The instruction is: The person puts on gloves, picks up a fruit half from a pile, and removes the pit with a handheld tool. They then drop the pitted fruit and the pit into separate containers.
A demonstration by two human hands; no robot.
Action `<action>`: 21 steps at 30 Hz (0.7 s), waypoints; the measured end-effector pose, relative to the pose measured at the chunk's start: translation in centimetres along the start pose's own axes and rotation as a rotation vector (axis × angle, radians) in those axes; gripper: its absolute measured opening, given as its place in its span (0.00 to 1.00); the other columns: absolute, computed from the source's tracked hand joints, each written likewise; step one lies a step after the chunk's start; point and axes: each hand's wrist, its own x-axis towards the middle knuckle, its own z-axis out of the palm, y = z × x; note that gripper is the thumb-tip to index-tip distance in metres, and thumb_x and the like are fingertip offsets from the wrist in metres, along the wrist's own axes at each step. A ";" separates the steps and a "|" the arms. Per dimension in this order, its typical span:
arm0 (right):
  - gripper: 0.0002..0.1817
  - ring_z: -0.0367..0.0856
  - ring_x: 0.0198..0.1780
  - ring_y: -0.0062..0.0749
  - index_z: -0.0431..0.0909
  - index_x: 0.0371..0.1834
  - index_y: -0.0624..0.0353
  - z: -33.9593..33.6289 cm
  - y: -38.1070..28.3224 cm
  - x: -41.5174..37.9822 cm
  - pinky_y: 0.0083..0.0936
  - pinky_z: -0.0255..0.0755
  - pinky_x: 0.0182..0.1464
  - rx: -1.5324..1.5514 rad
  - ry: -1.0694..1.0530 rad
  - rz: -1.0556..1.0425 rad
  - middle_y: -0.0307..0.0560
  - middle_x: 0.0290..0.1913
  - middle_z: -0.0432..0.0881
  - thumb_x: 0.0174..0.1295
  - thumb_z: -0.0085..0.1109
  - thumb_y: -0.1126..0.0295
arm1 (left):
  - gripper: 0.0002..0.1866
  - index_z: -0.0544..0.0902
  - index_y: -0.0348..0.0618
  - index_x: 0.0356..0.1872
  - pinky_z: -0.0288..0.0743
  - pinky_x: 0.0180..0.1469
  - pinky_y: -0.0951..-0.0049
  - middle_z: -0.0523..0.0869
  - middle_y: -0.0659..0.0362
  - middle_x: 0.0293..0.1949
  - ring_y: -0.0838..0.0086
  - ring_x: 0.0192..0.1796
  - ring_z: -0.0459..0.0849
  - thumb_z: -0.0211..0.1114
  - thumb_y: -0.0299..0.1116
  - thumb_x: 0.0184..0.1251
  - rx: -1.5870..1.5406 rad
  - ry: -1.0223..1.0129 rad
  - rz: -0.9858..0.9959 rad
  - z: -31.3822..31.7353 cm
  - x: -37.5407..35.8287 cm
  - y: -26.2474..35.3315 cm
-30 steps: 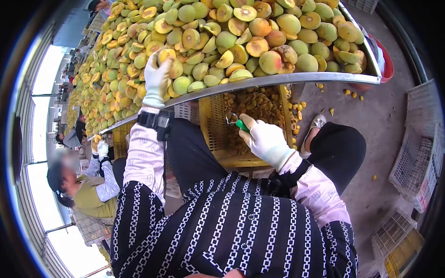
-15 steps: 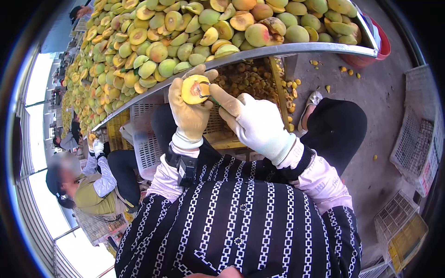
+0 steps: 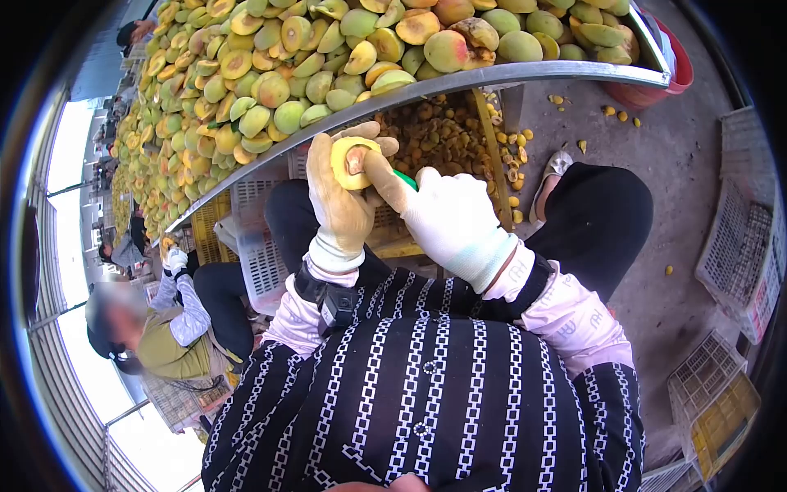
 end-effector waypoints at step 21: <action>0.29 0.80 0.32 0.58 0.58 0.66 0.52 1.6 -0.7 1.5 0.46 0.74 0.34 0.794 -0.126 0.220 0.60 0.30 0.80 0.61 0.52 0.68 | 0.28 0.78 0.31 0.44 0.79 0.41 0.71 0.85 0.47 0.32 0.66 0.35 0.84 0.39 0.50 0.75 -0.011 0.009 -0.074 -1.0 2.3 -1.0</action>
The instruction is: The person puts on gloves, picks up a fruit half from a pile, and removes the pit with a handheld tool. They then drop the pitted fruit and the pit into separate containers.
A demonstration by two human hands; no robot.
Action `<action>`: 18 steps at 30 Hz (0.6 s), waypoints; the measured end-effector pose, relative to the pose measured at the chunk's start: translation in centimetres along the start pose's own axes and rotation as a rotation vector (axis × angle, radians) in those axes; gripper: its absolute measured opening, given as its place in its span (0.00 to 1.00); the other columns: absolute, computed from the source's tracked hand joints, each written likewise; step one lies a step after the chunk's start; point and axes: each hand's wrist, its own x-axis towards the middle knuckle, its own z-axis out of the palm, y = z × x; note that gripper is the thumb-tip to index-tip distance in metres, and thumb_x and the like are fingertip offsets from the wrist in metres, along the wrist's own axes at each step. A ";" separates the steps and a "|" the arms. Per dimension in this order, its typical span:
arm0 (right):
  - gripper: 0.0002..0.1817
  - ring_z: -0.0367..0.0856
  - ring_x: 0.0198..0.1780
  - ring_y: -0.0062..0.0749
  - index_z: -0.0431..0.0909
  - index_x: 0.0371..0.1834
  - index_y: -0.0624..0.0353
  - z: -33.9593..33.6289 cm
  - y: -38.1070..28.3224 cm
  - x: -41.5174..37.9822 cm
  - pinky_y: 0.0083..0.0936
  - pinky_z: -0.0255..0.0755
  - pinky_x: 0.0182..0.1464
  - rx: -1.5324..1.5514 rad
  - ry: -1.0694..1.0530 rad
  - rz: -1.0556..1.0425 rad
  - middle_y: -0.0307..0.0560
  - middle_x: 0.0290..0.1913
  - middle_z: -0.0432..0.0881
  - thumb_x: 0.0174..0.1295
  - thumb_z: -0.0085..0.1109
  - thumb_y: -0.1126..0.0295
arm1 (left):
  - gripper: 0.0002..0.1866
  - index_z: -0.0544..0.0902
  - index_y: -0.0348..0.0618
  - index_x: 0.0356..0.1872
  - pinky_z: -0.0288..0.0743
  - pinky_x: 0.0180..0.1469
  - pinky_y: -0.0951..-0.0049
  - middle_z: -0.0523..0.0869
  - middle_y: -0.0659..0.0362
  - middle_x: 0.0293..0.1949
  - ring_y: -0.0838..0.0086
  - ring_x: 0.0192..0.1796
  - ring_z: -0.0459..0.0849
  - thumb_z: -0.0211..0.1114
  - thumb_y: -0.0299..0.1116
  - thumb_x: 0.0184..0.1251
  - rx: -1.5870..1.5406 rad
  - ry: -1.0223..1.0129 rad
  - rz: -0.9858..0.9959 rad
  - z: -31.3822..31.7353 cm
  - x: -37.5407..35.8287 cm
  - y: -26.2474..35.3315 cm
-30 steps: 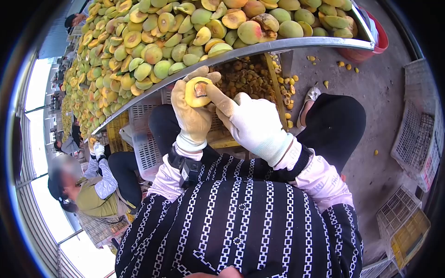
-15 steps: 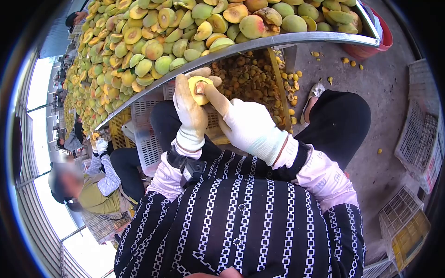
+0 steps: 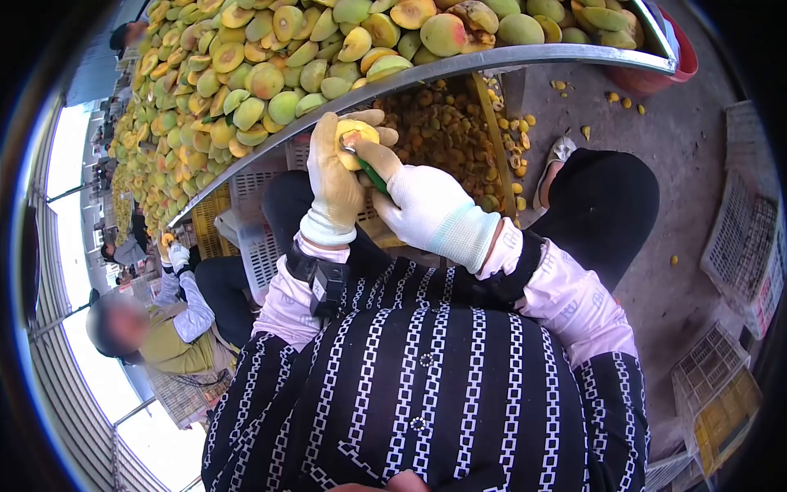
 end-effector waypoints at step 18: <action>0.32 0.64 0.68 0.33 0.59 0.70 0.53 -1.7 -0.7 0.9 0.22 0.58 0.67 0.352 -0.397 0.331 0.53 0.67 0.64 0.62 0.57 0.69 | 0.24 0.75 0.36 0.52 0.76 0.45 0.80 0.85 0.50 0.40 0.69 0.42 0.84 0.44 0.48 0.76 0.041 -0.227 -0.117 -4.5 0.1 -1.9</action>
